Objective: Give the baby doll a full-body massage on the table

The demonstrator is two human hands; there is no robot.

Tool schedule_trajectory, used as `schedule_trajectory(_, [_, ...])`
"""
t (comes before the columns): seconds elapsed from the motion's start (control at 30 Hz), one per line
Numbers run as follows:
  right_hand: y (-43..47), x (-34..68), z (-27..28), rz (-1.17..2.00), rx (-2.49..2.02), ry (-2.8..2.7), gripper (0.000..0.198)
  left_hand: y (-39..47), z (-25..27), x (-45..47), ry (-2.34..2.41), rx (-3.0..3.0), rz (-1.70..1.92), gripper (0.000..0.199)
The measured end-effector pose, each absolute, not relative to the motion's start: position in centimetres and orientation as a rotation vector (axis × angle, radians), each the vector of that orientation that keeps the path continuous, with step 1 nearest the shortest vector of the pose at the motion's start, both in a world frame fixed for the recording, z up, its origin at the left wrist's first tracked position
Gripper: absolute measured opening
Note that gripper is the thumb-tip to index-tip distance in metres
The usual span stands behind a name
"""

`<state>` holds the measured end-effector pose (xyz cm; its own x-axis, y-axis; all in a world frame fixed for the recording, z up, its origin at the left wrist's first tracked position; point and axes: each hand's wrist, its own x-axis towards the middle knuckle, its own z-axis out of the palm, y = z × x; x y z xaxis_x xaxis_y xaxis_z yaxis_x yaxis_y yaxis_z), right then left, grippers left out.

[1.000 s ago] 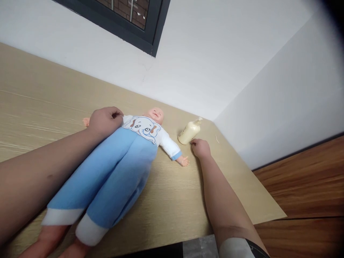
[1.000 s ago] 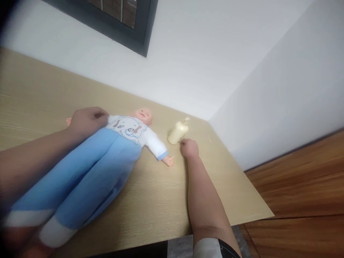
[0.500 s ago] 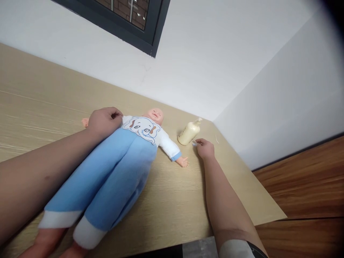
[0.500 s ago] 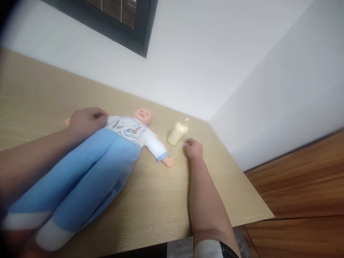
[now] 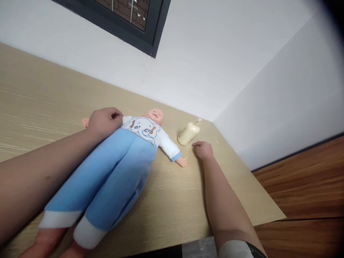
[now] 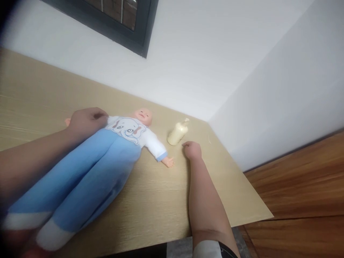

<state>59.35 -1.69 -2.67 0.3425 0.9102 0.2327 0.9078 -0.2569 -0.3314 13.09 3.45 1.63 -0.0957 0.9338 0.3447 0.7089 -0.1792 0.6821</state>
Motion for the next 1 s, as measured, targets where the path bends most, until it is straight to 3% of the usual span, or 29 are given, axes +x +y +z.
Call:
schedule_trajectory(0.2, [-1.9,59.9,-2.7,-0.055,-2.176,-1.502,0.045,3.3,1.6,13.1,1.786,1.91,1.159,0.025])
schedule_trajectory(0.47, [-1.8,59.9,-2.6,-0.026,-2.188,-1.536,0.032,3.8,1.4,13.1,1.787,1.913,1.157,0.025])
schedule_trajectory(0.87, [-1.4,58.6,-2.5,0.01,-2.211,-1.721,0.045,3.7,1.5,13.1,1.808,1.902,1.13,0.022])
schedule_trajectory(1.0, [-1.2,58.6,-2.6,0.016,-2.186,-1.772,0.041,3.7,1.5,13.1,1.787,1.9,1.136,0.023])
